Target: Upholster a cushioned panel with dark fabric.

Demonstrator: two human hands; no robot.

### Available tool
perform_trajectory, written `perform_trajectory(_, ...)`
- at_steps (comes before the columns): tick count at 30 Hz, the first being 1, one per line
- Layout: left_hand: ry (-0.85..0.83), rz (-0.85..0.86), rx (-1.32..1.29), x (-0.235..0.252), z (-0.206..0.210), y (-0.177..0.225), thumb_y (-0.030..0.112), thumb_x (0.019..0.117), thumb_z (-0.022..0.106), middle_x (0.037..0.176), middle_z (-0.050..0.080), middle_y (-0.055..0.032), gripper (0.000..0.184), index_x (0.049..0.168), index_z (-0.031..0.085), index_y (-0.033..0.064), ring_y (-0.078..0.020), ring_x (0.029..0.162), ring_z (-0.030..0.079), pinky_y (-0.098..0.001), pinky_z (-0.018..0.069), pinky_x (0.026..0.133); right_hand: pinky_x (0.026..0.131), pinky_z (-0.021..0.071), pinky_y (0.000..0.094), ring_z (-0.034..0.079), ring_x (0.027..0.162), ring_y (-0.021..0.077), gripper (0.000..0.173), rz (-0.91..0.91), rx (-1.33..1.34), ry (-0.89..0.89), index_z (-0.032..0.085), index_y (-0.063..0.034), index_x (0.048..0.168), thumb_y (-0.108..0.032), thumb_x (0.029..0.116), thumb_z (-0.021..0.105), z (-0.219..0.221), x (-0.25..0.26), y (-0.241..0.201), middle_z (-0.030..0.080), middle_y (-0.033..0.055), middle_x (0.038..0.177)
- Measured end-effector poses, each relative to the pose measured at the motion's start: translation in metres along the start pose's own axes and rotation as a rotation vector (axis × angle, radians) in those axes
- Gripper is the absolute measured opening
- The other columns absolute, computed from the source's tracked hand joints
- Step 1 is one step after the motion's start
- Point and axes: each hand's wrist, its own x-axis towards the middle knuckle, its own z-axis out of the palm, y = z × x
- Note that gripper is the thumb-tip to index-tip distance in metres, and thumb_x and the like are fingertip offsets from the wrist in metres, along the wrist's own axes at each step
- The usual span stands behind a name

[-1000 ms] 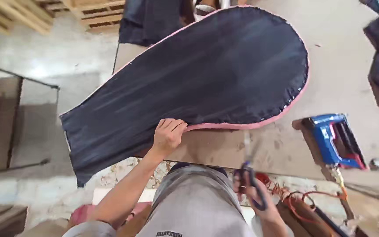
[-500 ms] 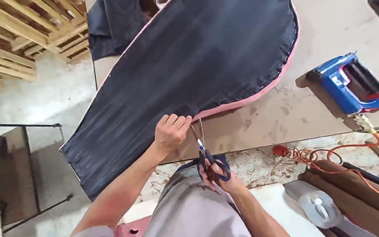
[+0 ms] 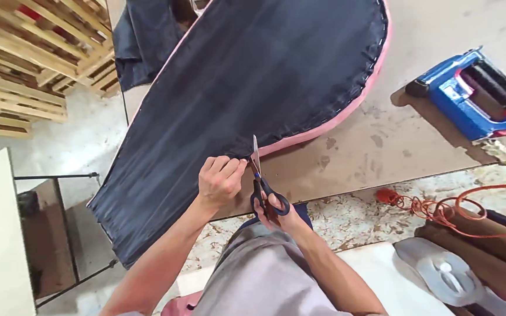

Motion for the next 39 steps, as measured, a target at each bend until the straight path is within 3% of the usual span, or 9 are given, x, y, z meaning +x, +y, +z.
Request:
perform_trajectory(14, -0.06, 0.024, -0.046, -0.004, 0.001, 0.0, 0.01, 0.0989, 0.057, 0.092, 0.075, -0.0052, 0.022, 0.105, 0.078, 0.0104, -0.0245, 0.09, 0.066, -0.0388, 0.0496, 0.085, 0.043, 0.0493, 0.0211, 0.06, 0.055, 0.0055, 0.062, -0.01, -0.211, 0.097, 0.061, -0.0124, 0.101, -0.074, 0.0902, 0.057, 0.005, 0.009, 0.003, 0.064, -0.0048, 0.076)
perform_trajectory(21, -0.08, 0.028, -0.048, -0.004, 0.002, 0.0, 0.009, 0.0988, 0.056, 0.091, 0.074, -0.005, 0.023, 0.104, 0.078, 0.0099, -0.0244, 0.09, 0.066, -0.0384, 0.0491, 0.085, 0.042, 0.0485, 0.0196, 0.059, 0.052, 0.0042, 0.056, -0.008, -0.252, 0.14, 0.06, -0.0117, 0.099, -0.067, 0.0935, 0.059, 0.01, 0.011, 0.005, 0.063, -0.0059, 0.073)
perform_trajectory(27, -0.075, 0.038, -0.056, -0.009, 0.005, -0.002, 0.01, 0.0984, 0.056, 0.091, 0.074, -0.0046, 0.022, 0.104, 0.078, 0.011, -0.0243, 0.09, 0.066, -0.0385, 0.0483, 0.086, 0.041, 0.047, 0.0194, 0.057, 0.049, 0.004, 0.042, 0.022, -0.298, 0.188, 0.06, -0.0112, 0.095, -0.053, 0.1004, 0.059, 0.015, 0.01, 0.007, 0.061, -0.006, 0.068)
perform_trajectory(31, -0.06, 0.014, -0.034, -0.018, -0.002, -0.001, 0.011, 0.0996, 0.057, 0.091, 0.073, -0.0058, 0.02, 0.106, 0.076, 0.0106, -0.0245, 0.089, 0.066, -0.0383, 0.0497, 0.085, 0.048, 0.0521, 0.0226, 0.062, 0.059, 0.0073, 0.058, 0.139, -0.303, 0.051, 0.06, -0.0107, 0.104, -0.067, 0.0956, 0.056, 0.01, -0.013, -0.003, 0.064, -0.0034, 0.078)
perform_trajectory(34, -0.124, 0.023, -0.155, -0.026, -0.015, 0.003, 0.013, 0.1021, 0.056, 0.093, 0.074, -0.0087, 0.022, 0.114, 0.075, 0.0103, -0.0251, 0.087, 0.069, -0.0411, 0.0532, 0.085, 0.054, 0.0559, 0.0264, 0.065, 0.065, 0.0091, 0.073, 0.215, -0.44, -0.008, 0.064, -0.0101, 0.115, -0.078, 0.0888, 0.055, -0.001, -0.066, -0.024, 0.068, -0.001, 0.083)
perform_trajectory(36, -0.182, 0.025, -0.3, -0.032, -0.027, 0.01, 0.022, 0.1047, 0.056, 0.096, 0.076, -0.0084, 0.025, 0.122, 0.072, 0.0128, -0.0231, 0.089, 0.072, -0.0413, 0.0549, 0.088, 0.066, 0.0606, 0.0308, 0.069, 0.078, 0.0113, 0.067, 0.172, -0.556, 0.118, 0.065, -0.0114, 0.126, -0.069, 0.0909, 0.062, -0.006, -0.109, -0.05, 0.072, -0.0001, 0.095)
perform_trajectory(37, -0.149, -0.011, -0.325, -0.036, -0.033, 0.014, 0.024, 0.1048, 0.056, 0.097, 0.076, -0.0075, 0.026, 0.124, 0.071, 0.0138, -0.0219, 0.091, 0.071, -0.0397, 0.0533, 0.091, 0.069, 0.062, 0.0317, 0.07, 0.082, 0.0115, 0.057, 0.11, -0.653, 0.256, 0.066, -0.0134, 0.129, -0.058, 0.0945, 0.064, -0.007, -0.127, -0.069, 0.073, -0.0006, 0.101)
perform_trajectory(39, -0.043, -0.156, -0.237, -0.053, -0.049, 0.019, 0.027, 0.1032, 0.057, 0.105, 0.075, -0.007, 0.027, 0.123, 0.071, 0.0148, -0.0219, 0.103, 0.068, -0.0394, 0.0493, 0.097, 0.064, 0.0629, 0.0321, 0.071, 0.078, 0.0114, 0.034, -0.044, -1.063, 0.648, 0.067, -0.0095, 0.125, -0.03, 0.0984, 0.061, -0.005, -0.148, -0.116, 0.074, 0.0011, 0.101)
